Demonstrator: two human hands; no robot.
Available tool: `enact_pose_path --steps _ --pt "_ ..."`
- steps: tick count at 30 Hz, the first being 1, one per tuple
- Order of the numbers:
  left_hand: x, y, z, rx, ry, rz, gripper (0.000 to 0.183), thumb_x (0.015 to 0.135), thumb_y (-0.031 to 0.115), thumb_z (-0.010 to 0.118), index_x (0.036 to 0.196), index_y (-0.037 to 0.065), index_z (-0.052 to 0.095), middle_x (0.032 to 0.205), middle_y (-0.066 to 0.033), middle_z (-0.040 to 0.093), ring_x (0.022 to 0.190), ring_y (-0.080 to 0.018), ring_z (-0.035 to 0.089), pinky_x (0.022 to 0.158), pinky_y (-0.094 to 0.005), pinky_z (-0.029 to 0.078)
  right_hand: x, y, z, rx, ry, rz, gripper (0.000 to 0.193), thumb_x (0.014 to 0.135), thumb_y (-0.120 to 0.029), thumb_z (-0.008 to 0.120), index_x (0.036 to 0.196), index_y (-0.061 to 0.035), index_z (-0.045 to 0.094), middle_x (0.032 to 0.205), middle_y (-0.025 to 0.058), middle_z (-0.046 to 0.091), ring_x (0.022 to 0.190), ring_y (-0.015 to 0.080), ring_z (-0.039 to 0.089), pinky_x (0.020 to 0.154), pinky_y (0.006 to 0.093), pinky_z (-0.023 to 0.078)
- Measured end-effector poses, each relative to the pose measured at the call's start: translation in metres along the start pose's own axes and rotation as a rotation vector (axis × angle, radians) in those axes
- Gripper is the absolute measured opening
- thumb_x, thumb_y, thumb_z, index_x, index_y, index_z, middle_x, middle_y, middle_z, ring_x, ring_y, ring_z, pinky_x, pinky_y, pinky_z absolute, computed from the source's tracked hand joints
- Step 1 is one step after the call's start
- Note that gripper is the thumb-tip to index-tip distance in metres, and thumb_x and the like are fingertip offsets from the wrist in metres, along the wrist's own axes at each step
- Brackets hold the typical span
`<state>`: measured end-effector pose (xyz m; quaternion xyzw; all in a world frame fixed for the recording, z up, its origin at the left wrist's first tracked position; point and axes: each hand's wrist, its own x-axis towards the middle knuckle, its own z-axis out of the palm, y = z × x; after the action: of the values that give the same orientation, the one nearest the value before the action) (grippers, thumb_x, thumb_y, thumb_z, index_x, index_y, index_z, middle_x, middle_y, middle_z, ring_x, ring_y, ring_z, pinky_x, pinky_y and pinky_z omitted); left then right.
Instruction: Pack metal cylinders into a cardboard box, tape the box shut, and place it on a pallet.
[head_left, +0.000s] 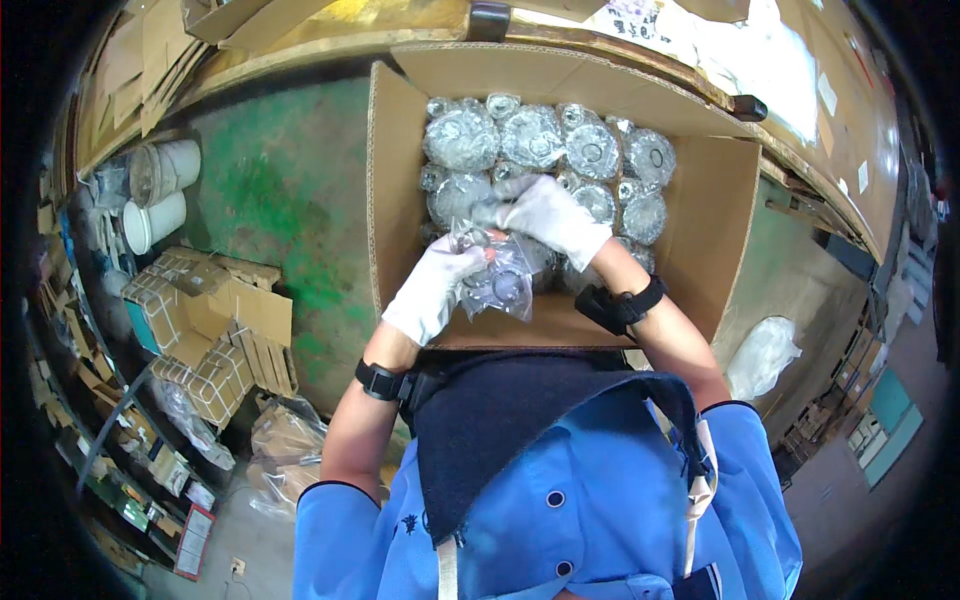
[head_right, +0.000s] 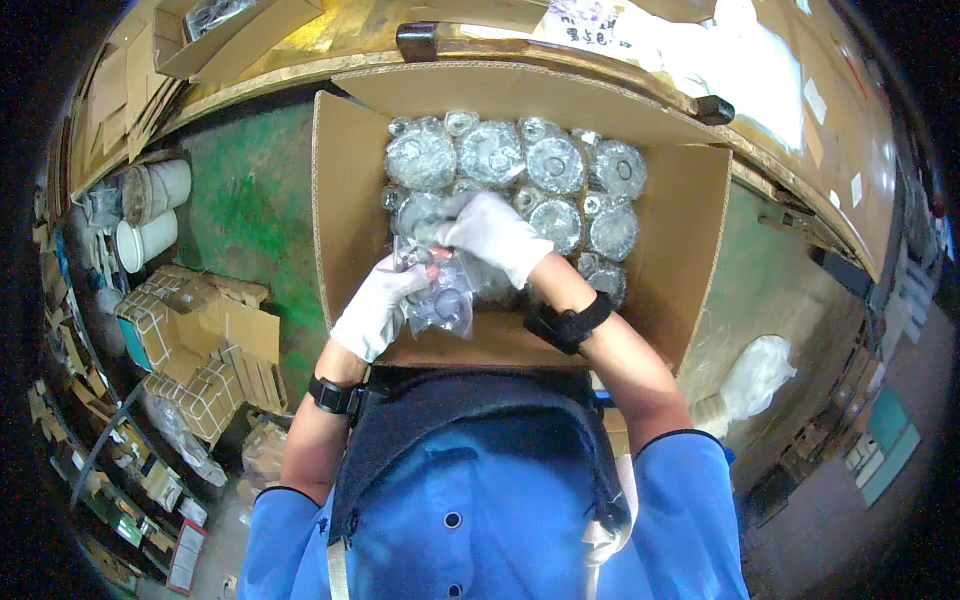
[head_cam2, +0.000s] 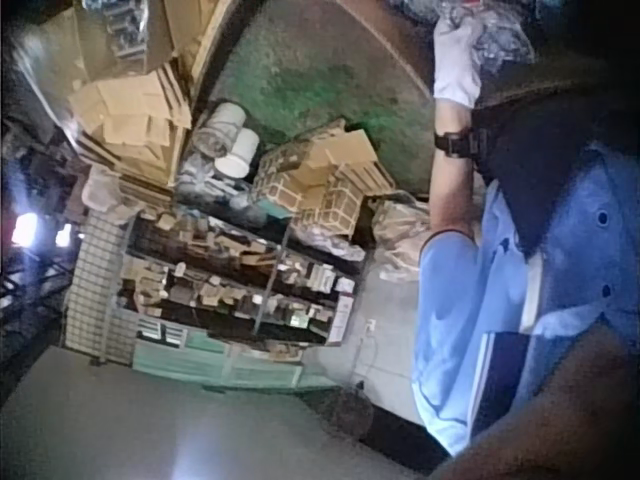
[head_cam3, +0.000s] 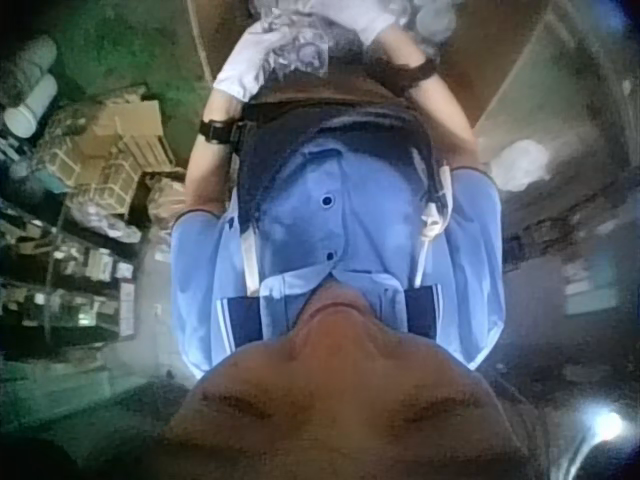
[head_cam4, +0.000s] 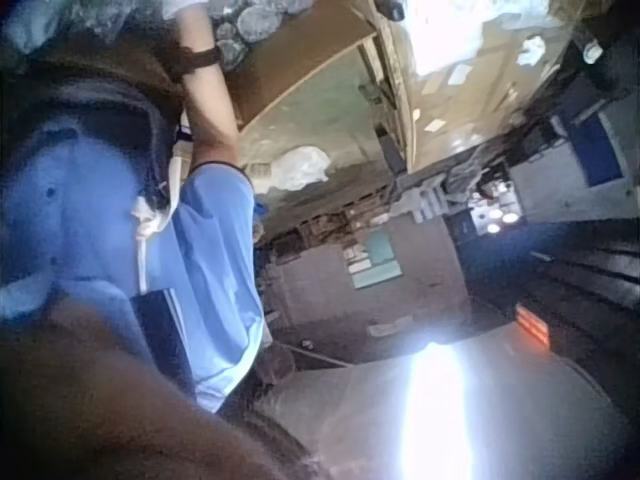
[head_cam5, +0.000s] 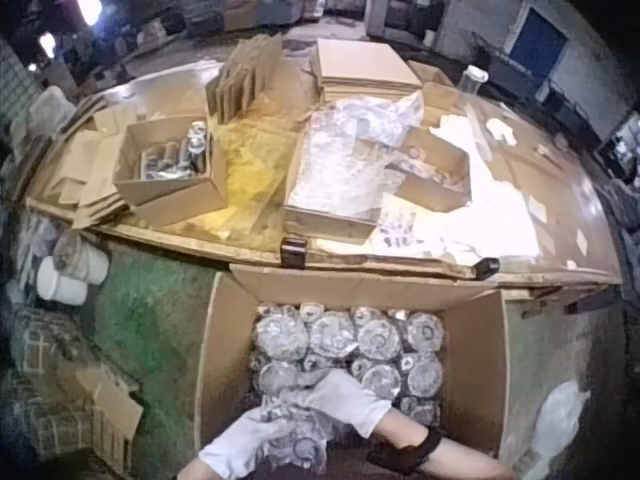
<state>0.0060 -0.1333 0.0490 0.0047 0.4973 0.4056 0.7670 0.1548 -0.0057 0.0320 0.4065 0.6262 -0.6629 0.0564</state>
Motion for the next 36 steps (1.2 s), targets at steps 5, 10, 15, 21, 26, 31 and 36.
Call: enact_pose_path --steps 5,10,15,21,26,31,36 --pt "0.000 -0.005 0.007 0.141 0.027 -0.076 0.017 0.086 0.008 0.061 0.101 -0.001 0.063 0.093 -0.0060 0.066 0.085 -0.0143 0.062 0.077 -0.0281 0.051 0.039 0.037 0.017 -0.061 0.108 0.052 0.043 0.086 -0.038 0.063 0.106 -0.0004 0.065 0.080 0.0130 0.068 0.069 0.0191 0.060 0.068 0.0338 0.047" --pt "-0.001 -0.007 0.005 0.128 0.017 -0.091 0.018 0.088 0.010 0.061 0.102 0.000 0.064 0.091 -0.0058 0.066 0.085 -0.0139 0.062 0.078 -0.0277 0.051 0.053 0.069 0.034 -0.225 0.082 -0.060 0.055 0.085 -0.051 0.059 0.108 -0.0019 0.065 0.081 0.0061 0.067 0.068 0.0180 0.060 0.067 0.0323 0.048" --pt "-0.005 0.002 0.011 0.246 -0.026 -0.123 0.015 0.086 0.012 0.064 0.097 0.002 0.065 0.089 -0.0029 0.066 0.083 -0.0105 0.061 0.077 -0.0262 0.049 -0.018 -0.033 -0.006 -0.062 -0.291 0.152 0.045 0.082 -0.044 0.066 0.101 -0.0027 0.068 0.088 0.0124 0.069 0.080 0.0153 0.061 0.075 0.0291 0.047" --pt "0.000 0.002 0.014 0.479 -0.329 -0.123 0.013 0.084 0.010 0.066 0.096 0.005 0.065 0.089 0.0016 0.064 0.085 -0.0075 0.058 0.077 -0.0237 0.046 0.011 0.056 -0.013 -0.041 0.005 0.251 0.034 0.083 -0.028 0.066 0.108 -0.0039 0.065 0.102 0.0142 0.068 0.092 0.0191 0.063 0.082 0.0284 0.047" --pt "-0.010 0.008 0.025 0.398 -0.409 -0.144 0.025 0.084 0.004 0.062 0.109 0.006 0.059 0.092 0.0019 0.062 0.082 -0.0062 0.056 0.073 -0.0232 0.047 0.004 0.056 -0.015 -0.371 0.353 0.139 0.034 0.087 -0.039 0.059 0.101 -0.0088 0.067 0.097 0.0197 0.066 0.091 0.0358 0.062 0.079 0.0349 0.049" --pt "0.008 0.009 0.019 0.232 -0.186 -0.181 0.023 0.084 0.003 0.061 0.108 0.004 0.059 0.089 -0.0009 0.062 0.078 -0.0096 0.060 0.066 -0.0263 0.051 -0.021 0.034 -0.043 -0.086 0.140 -0.038 0.033 0.091 -0.033 0.056 0.111 -0.0078 0.064 0.098 0.0151 0.068 0.076 0.0187 0.065 0.065 0.0279 0.051" --pt "0.027 0.021 0.037 0.177 0.033 -0.125 0.017 0.088 0.015 0.062 0.099 0.001 0.063 0.087 -0.0032 0.065 0.074 -0.0118 0.061 0.063 -0.0269 0.051 -0.056 -0.003 -0.025 0.056 -0.037 -0.039 0.056 0.078 -0.021 0.074 0.121 0.0077 0.050 0.092 0.0052 0.067 0.083 0.0050 0.056 0.081 0.0224 0.048"
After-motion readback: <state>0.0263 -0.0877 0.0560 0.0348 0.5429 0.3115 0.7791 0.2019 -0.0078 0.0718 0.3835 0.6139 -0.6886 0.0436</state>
